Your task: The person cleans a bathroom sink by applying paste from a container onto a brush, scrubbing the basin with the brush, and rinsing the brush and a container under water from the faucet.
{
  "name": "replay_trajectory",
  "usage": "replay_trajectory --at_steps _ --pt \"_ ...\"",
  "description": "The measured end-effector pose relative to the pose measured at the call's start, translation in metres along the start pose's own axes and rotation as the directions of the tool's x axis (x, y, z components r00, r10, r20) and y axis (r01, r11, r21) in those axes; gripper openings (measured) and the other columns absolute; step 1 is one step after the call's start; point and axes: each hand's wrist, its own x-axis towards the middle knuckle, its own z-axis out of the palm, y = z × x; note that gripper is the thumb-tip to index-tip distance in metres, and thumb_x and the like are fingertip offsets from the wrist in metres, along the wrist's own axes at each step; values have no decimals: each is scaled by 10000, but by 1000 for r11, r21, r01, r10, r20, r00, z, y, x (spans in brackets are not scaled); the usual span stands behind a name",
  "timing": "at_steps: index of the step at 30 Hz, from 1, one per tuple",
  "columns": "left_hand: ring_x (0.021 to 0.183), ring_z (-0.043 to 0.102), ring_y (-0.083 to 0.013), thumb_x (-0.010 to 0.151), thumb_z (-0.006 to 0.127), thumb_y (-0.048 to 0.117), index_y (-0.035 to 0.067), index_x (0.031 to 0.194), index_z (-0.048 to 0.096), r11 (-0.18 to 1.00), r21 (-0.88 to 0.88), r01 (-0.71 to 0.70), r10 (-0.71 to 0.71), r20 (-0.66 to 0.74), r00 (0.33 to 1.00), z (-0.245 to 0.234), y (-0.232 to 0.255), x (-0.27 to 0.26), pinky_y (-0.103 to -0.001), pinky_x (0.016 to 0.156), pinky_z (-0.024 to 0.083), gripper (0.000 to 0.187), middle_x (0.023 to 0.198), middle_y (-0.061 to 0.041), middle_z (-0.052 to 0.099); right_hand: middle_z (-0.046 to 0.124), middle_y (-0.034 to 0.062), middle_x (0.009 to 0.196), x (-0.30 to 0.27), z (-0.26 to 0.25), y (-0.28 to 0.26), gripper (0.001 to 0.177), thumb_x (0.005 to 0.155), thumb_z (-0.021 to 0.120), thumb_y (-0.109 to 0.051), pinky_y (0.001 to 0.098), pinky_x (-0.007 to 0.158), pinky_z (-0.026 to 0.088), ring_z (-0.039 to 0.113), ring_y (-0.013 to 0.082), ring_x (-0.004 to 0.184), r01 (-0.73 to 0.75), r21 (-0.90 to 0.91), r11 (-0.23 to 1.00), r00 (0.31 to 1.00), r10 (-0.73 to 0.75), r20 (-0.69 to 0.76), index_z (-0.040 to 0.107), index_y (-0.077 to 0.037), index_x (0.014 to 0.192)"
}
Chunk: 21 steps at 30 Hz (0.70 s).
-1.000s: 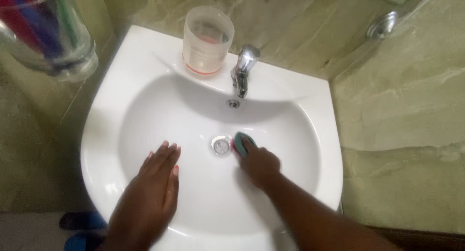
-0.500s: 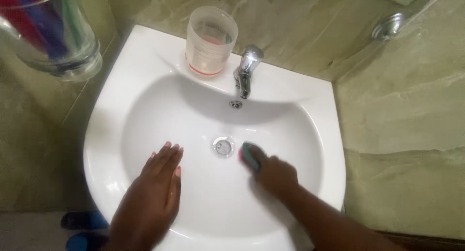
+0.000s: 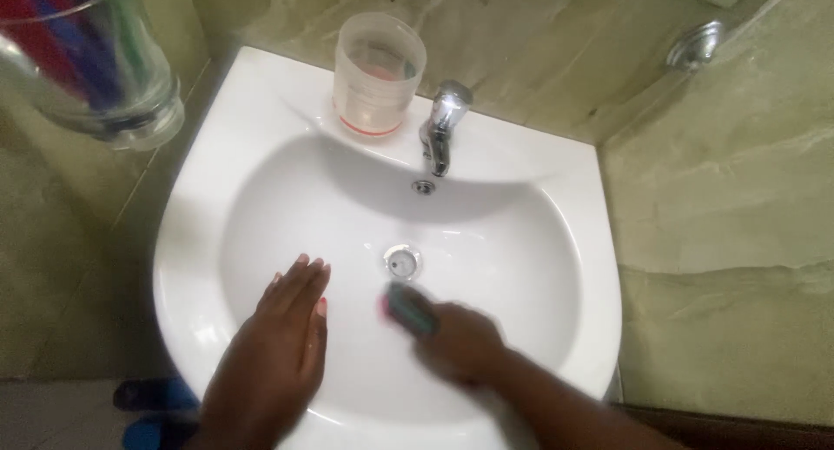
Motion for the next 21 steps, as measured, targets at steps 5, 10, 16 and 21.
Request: replay_trajectory --at_steps 5,10,16,21 --pt "1485 358 -334 1016 365 252 15 1455 503 1000 -1 0 0 -8 1000 0 3 -1 -446 1194 220 517 1514 -206 491 726 142 1006 22 -30 2 685 950 492 -530 518 894 588 736 400 965 -385 350 854 895 438 -82 337 -415 1608" --pt "1458 377 -325 1022 376 235 -28 1395 502 999 0 -43 43 -32 999 3 0 0 -451 1213 221 473 1472 -220 505 656 154 1195 75 20 -50 585 1067 464 -615 536 896 505 670 363 1055 70 409 910 893 126 -432 470 -210 1489" --pt "1454 352 -350 1003 357 193 -39 1413 498 997 -12 -72 71 -77 995 3 -5 -2 -454 1196 215 492 1492 -247 466 723 154 1032 45 30 -81 611 917 569 -362 484 884 543 714 351 970 279 137 951 960 -280 -10 412 -268 1501" --pt "1496 330 -349 1016 366 230 -16 1468 454 1000 15 -8 8 -3 1000 4 -3 1 -455 1202 195 521 1545 -235 440 739 117 1015 37 -8 -10 844 839 540 -254 437 911 558 753 304 953 110 -46 993 989 -104 105 240 -423 1609"
